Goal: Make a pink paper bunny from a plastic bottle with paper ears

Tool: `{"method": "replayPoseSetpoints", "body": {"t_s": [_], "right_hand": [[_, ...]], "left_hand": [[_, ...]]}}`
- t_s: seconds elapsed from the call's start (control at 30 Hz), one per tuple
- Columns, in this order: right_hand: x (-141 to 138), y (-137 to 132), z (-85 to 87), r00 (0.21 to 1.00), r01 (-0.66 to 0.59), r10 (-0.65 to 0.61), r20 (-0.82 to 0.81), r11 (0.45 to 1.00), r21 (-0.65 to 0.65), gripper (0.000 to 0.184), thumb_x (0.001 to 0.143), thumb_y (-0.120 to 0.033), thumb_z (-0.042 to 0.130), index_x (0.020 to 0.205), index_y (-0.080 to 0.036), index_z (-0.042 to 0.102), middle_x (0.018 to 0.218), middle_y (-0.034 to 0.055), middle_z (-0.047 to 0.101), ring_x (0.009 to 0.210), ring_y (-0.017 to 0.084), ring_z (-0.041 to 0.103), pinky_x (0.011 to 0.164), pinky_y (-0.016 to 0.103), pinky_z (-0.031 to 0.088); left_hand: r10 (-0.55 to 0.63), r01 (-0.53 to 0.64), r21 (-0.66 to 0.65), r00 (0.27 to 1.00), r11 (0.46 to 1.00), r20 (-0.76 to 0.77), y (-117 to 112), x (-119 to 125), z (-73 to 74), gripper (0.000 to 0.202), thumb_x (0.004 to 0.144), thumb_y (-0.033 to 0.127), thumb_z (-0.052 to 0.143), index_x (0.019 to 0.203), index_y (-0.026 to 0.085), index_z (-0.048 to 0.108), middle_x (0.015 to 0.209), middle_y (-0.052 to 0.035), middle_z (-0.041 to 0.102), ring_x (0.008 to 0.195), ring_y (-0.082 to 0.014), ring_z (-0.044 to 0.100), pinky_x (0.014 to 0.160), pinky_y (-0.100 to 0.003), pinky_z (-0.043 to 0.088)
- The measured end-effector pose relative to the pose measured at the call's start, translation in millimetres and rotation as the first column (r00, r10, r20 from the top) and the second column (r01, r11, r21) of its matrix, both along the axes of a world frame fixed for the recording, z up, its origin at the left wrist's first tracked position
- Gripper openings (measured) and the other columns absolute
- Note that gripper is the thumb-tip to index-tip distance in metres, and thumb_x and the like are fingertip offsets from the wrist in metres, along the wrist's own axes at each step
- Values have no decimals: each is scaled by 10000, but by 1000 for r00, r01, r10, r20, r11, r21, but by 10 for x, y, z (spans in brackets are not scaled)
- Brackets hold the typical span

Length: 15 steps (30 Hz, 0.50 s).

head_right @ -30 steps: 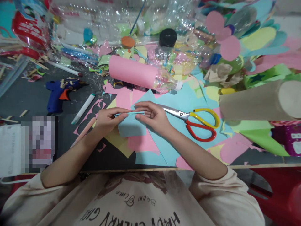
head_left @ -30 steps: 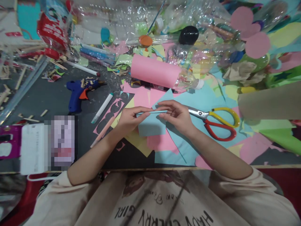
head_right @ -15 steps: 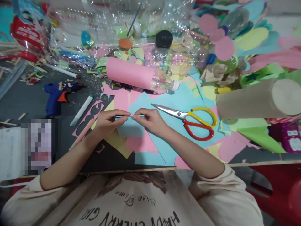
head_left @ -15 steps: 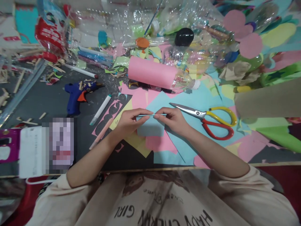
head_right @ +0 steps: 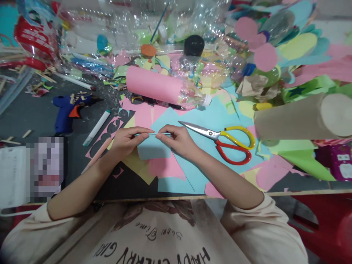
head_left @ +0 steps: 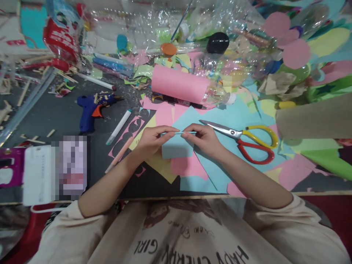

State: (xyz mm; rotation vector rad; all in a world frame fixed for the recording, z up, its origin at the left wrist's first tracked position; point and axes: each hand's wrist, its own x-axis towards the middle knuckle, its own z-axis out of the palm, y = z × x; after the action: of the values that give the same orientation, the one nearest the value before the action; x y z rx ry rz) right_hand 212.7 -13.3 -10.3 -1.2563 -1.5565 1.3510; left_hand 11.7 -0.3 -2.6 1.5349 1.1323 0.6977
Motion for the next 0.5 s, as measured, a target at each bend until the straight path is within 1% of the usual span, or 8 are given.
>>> {"method": "replayPoseSetpoints", "body": {"t_s": [0.1,0.2,0.37,0.5], "right_hand": [[0,-1,-10,1000,18,-18,-7,1000,3,377,815,-563,674,748,-193,693,668,14,648,553,114,446,533,273,364],[2,1,-21,1000,24,-24,-14,1000,8,337,813,-527,685,766,-193,688,690,16,656,554,113,440,529,271,358],[5,4,-19,1000,9,-9,-10,1000,-6,334,810,-528,684,776,-196,679,715,17,653,564,111,442,533,267,354],[10,4,14,1000,-16,16,0,999,-38,342,811,-533,679,769,-194,674,646,-3,593,564,115,430,533,266,342]], "left_hand": [[14,-14,1,1000,1000,9,-2,1,6,243,833,377,648,905,195,791,960,-41,798,902,-185,735,814,-247,561],[19,-19,2,1000,1000,-2,-7,2,12,236,825,369,658,912,197,795,949,-36,799,869,-181,735,775,-242,565],[15,-15,13,1000,1000,-6,-19,0,4,234,827,370,664,918,203,799,940,-36,801,867,-181,738,757,-243,566],[16,-16,34,1000,999,10,-26,3,-2,224,831,361,657,913,209,800,925,-33,800,840,-165,733,719,-226,552]]}}
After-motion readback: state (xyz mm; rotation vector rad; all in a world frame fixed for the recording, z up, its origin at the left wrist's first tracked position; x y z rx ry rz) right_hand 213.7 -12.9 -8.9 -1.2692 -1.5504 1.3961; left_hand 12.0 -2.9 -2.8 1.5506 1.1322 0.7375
